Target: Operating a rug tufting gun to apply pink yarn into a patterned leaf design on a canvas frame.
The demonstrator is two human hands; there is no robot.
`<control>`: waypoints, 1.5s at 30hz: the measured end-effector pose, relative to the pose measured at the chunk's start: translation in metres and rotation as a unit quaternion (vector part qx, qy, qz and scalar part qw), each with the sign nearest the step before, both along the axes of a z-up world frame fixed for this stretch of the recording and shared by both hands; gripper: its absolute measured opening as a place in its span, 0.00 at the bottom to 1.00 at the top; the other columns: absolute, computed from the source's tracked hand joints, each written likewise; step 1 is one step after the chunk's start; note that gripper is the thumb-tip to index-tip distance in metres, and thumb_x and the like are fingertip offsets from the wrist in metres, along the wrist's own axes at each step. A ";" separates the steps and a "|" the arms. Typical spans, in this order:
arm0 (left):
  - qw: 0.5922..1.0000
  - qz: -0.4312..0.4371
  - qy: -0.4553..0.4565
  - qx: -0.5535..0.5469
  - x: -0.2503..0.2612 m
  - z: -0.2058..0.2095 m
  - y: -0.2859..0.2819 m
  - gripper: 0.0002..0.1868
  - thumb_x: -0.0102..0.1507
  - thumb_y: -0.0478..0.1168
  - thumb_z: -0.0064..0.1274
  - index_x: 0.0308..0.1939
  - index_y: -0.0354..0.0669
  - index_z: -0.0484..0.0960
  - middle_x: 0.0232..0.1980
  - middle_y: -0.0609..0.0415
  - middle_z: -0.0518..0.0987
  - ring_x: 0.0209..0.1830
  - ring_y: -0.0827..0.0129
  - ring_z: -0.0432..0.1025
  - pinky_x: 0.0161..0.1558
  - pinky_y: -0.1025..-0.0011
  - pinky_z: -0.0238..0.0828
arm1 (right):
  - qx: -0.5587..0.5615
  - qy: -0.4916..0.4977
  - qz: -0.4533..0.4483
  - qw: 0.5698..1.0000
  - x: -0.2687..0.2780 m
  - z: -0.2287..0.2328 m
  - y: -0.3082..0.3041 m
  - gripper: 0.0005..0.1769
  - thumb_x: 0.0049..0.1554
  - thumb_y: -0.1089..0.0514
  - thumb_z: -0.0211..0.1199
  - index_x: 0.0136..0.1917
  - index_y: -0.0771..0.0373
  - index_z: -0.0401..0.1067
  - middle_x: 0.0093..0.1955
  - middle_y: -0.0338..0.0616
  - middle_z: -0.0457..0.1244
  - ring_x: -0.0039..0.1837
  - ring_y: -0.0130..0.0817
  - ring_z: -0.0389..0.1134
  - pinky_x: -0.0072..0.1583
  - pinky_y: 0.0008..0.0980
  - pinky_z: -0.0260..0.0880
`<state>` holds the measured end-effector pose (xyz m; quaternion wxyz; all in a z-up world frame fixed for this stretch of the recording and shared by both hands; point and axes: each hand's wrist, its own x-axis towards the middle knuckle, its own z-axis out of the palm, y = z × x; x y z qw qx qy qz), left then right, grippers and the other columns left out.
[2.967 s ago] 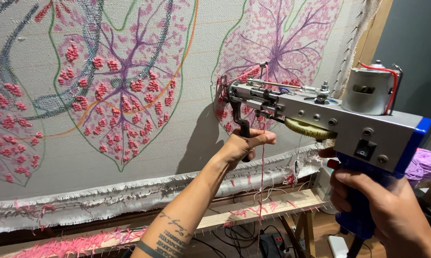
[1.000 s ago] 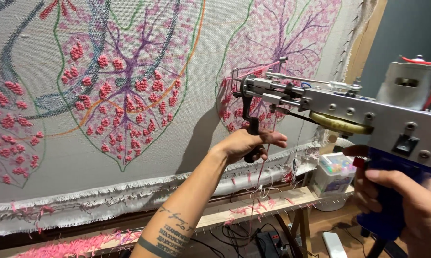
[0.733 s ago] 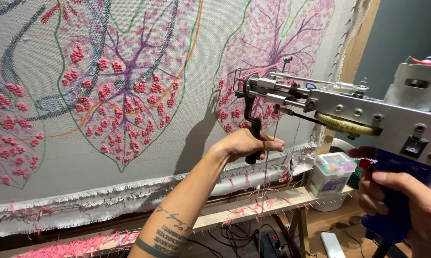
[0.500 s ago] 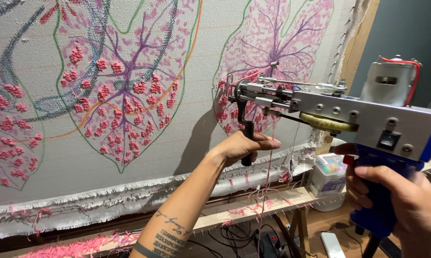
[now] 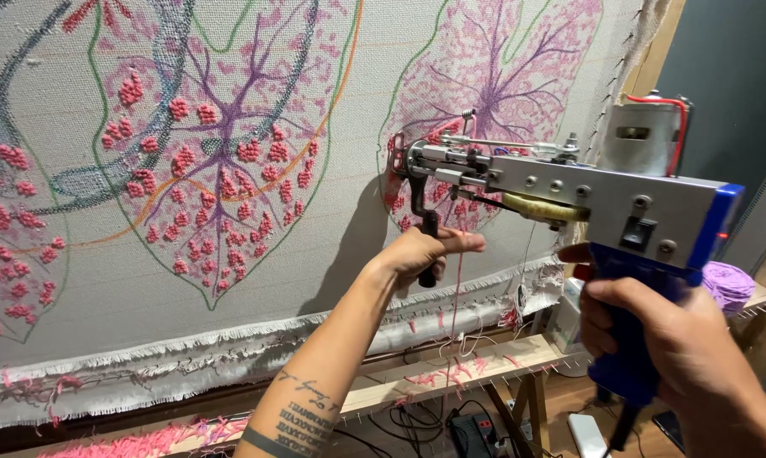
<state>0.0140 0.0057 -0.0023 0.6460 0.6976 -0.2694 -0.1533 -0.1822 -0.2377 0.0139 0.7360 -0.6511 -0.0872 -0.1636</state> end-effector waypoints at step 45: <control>0.988 -0.132 -0.086 -0.011 -0.033 0.017 -0.032 0.15 0.68 0.45 0.55 0.53 0.43 0.87 0.48 0.52 0.87 0.27 0.82 0.65 0.26 0.78 0.59 | 0.104 0.090 0.082 0.987 0.028 -0.123 -0.188 0.33 0.62 0.50 0.53 0.70 0.79 0.55 0.32 0.44 0.48 0.29 0.39 0.51 0.36 0.45 0.55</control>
